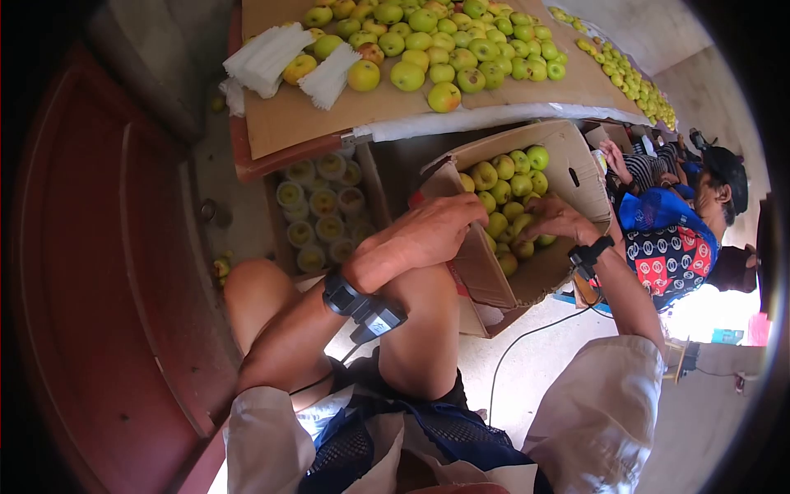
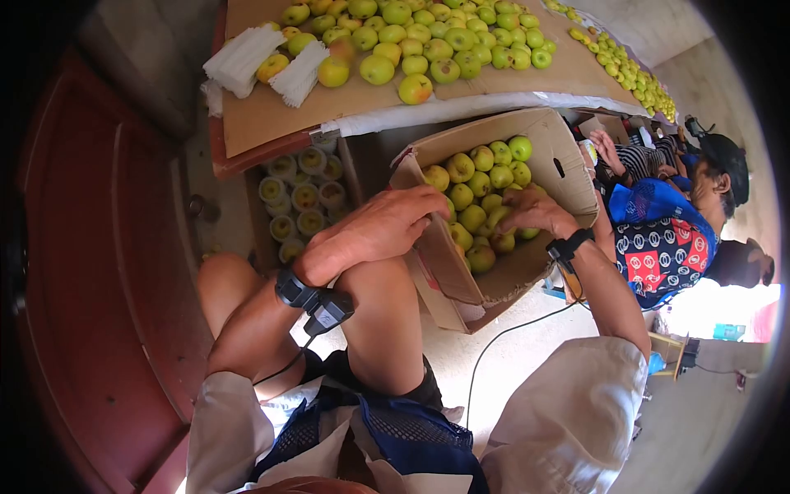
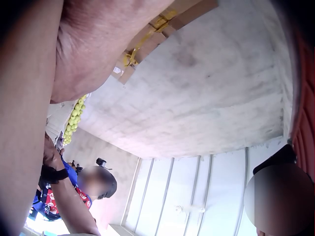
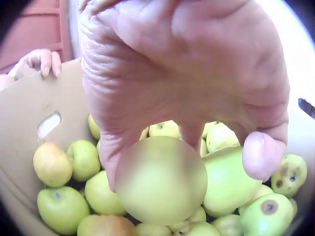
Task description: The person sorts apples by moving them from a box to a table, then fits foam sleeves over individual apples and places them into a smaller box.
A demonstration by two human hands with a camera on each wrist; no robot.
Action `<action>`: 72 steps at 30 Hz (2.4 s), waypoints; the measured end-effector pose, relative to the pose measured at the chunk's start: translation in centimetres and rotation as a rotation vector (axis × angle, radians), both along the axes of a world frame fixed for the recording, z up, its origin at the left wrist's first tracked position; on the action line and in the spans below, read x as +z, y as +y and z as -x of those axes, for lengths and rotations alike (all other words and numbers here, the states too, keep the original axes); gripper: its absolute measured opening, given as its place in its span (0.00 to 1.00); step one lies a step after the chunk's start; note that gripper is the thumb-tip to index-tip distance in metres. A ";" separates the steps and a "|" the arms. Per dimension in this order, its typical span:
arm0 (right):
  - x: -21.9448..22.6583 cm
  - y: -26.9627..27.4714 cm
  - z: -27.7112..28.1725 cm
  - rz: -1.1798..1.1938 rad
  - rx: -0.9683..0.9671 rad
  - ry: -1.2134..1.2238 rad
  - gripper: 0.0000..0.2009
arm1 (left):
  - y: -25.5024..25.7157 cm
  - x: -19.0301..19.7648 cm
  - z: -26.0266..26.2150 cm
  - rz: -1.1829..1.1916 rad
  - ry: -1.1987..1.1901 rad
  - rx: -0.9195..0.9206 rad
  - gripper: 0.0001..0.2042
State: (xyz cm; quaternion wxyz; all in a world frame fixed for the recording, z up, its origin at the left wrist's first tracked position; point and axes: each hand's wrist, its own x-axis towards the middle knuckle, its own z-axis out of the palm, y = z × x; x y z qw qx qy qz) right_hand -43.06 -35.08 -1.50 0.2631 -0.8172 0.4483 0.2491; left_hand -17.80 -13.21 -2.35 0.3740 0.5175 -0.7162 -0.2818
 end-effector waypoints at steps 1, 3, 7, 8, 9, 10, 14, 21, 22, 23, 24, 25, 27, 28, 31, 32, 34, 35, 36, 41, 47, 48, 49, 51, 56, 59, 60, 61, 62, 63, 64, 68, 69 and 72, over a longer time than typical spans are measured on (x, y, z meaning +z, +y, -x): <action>0.5 -0.2 0.3 0.050 -0.004 -0.035 0.40 | 0.0 0.0 0.1 0.029 0.014 0.014 0.14; 1.9 -0.1 0.5 0.122 -0.024 -0.137 0.39 | 0.0 0.2 0.2 0.022 0.015 0.007 0.14; 6.6 1.1 -1.7 0.153 -0.036 -0.346 0.34 | -0.1 0.1 0.2 -0.039 -0.024 -0.024 0.15; 7.4 1.0 -2.9 0.186 0.000 -0.368 0.34 | -0.2 0.1 0.2 -0.041 -0.028 -0.022 0.15; 8.0 0.9 -4.0 0.220 0.036 -0.392 0.33 | -0.3 0.0 0.2 -0.041 -0.032 -0.020 0.15; 8.2 0.6 -5.1 0.254 0.071 -0.415 0.33 | -0.3 0.0 0.3 -0.041 -0.037 -0.019 0.15; 7.8 -2.7 -10.2 0.304 0.221 -0.570 0.31 | -0.2 0.4 0.3 -0.060 -0.049 -0.001 0.15; 7.2 -9.9 -19.0 0.399 0.340 -0.552 0.31 | -0.5 0.0 0.3 -0.037 -0.006 -0.006 0.14; 6.7 -10.9 -20.1 0.415 0.347 -0.560 0.32 | -0.4 0.0 0.3 -0.050 -0.004 -0.009 0.14; 6.1 -11.8 -21.0 0.473 0.336 -0.573 0.32 | -0.2 0.1 0.4 -0.068 0.000 -0.006 0.14; 5.9 -12.7 -22.0 0.536 0.325 -0.589 0.33 | -0.2 0.3 0.4 -0.080 0.000 -0.002 0.14; 5.6 -14.0 -23.0 0.597 0.315 -0.603 0.33 | -0.3 0.5 0.3 -0.093 0.001 0.003 0.14; 4.9 -17.1 -25.2 0.748 0.300 -0.591 0.34 | -0.3 0.6 0.3 -0.077 0.015 0.005 0.14; 4.7 -18.1 -26.1 0.822 0.291 -0.584 0.35 | -0.3 0.5 0.3 -0.069 0.023 0.005 0.14; 4.0 -20.8 -27.1 1.007 0.137 -0.798 0.22 | -0.4 0.2 0.4 -0.023 0.035 0.015 0.14; 3.7 -21.6 -27.1 1.030 0.074 -0.876 0.21 | -0.5 0.3 0.3 -0.034 0.024 0.016 0.14; 5.3 -20.5 -25.9 0.881 0.009 -1.010 0.21 | -0.5 0.5 0.3 -0.057 0.019 0.010 0.14; 5.9 -19.3 -25.1 0.892 0.000 -1.101 0.20 | -0.7 0.5 0.1 -0.040 0.015 0.009 0.14; 6.6 -18.3 -24.3 0.898 -0.016 -1.183 0.19 | -0.9 0.5 -0.1 -0.031 0.017 0.002 0.14; 7.8 -13.8 -17.2 0.441 -0.054 -1.190 0.07 | -0.6 -0.1 0.7 -0.007 0.066 0.034 0.13; 2.7 -5.5 -7.8 -0.008 0.012 -0.765 0.08 | -0.3 0.1 1.0 0.022 0.031 0.022 0.14; 1.9 -3.4 -7.2 -0.024 -0.041 -0.771 0.08 | -0.2 0.1 1.1 0.016 0.027 0.021 0.14; 1.1 -3.5 -6.6 0.106 0.032 -0.706 0.08 | -0.1 0.2 1.1 0.006 0.023 0.021 0.13; 0.1 -3.7 -6.3 0.360 0.183 -0.569 0.09 | 0.1 0.5 1.1 -0.001 0.013 0.020 0.14; -4.0 -2.8 -4.9 0.285 0.276 -0.479 0.19 | 0.0 0.4 1.3 0.021 0.032 0.001 0.13; -9.7 -4.1 -4.9 0.512 0.408 -0.483 0.26 | 0.3 0.5 1.5 0.004 0.022 -0.007 0.13; -10.0 -4.2 -5.1 0.501 0.406 -0.496 0.28 | 0.3 0.4 1.5 0.011 0.023 -0.006 0.13; -10.4 -4.2 -5.3 0.489 0.405 -0.507 0.30 | 0.3 0.3 1.5 0.017 0.024 -0.004 0.13; -10.8 -4.0 -5.5 0.495 0.334 -0.496 0.30 | 0.3 0.2 1.5 0.024 0.026 0.000 0.13; -11.2 -3.2 -5.8 0.500 0.266 -0.483 0.30 | 0.3 0.3 1.4 0.014 0.028 -0.004 0.13; -11.2 -2.5 -6.0 0.506 0.198 -0.469 0.30 | 0.3 0.3 1.4 0.005 0.031 -0.008 0.13; -12.5 -1.7 -6.0 0.704 0.209 -0.539 0.28 | 0.4 0.3 1.3 -0.006 0.044 -0.002 0.13; -12.2 -1.3 -6.0 0.715 0.192 -0.511 0.29 | 0.5 0.3 1.3 -0.006 0.045 -0.002 0.13; -10.9 -1.0 -5.7 0.688 0.156 -0.440 0.30 | 0.6 0.3 1.3 -0.002 0.047 -0.004 0.13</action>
